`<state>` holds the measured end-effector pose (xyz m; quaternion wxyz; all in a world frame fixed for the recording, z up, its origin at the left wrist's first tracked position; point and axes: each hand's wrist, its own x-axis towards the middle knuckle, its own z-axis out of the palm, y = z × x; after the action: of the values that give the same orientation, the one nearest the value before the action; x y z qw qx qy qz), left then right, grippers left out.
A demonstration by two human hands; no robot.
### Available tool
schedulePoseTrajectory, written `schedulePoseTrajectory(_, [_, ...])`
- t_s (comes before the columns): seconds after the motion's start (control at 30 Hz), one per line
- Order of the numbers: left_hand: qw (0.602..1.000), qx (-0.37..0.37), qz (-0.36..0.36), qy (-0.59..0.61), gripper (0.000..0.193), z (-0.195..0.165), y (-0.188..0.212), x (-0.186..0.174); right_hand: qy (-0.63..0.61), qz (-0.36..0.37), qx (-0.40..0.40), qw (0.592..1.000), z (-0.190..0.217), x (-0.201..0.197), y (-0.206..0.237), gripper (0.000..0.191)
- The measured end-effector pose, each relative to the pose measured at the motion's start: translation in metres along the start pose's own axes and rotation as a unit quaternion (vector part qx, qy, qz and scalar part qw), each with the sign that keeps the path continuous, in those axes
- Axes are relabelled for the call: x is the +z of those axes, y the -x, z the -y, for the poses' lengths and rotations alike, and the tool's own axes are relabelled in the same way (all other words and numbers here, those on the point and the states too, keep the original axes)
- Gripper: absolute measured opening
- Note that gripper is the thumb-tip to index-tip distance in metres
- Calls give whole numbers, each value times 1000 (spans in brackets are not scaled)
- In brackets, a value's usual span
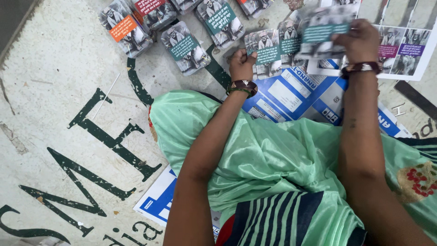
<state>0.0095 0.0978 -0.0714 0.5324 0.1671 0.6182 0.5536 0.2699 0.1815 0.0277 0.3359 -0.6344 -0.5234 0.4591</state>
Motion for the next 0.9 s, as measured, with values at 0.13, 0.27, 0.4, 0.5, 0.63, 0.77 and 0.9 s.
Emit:
schedulePoseTrajectory(0.13, [997,11,30,65,20,1,0,2,259,-73,-182,946,5,40,15,30])
schedulePoseTrajectory(0.27, [997,4,56,57,22,-2,3,2,83,81,-60,991,6,80,29,30])
schedulePoseTrajectory(0.4, [999,-4,35,-23,24,-9,5,2,8,92,7,996,-1,105,32,30])
schedulePoseTrajectory(0.5, [1000,10,1,-5,23,-11,6,-1,-73,52,37,995,0,99,28,32])
schedulePoseTrajectory(0.63, [994,-2,-8,113,23,-8,-1,7,-220,80,96,967,3,63,19,20])
schedulePoseTrajectory(0.77, [996,7,-17,90,21,-4,-2,7,-260,83,96,957,9,46,21,27])
schedulePoseTrajectory(0.9, [997,9,-18,72,20,-4,0,6,-247,90,67,962,9,43,20,28])
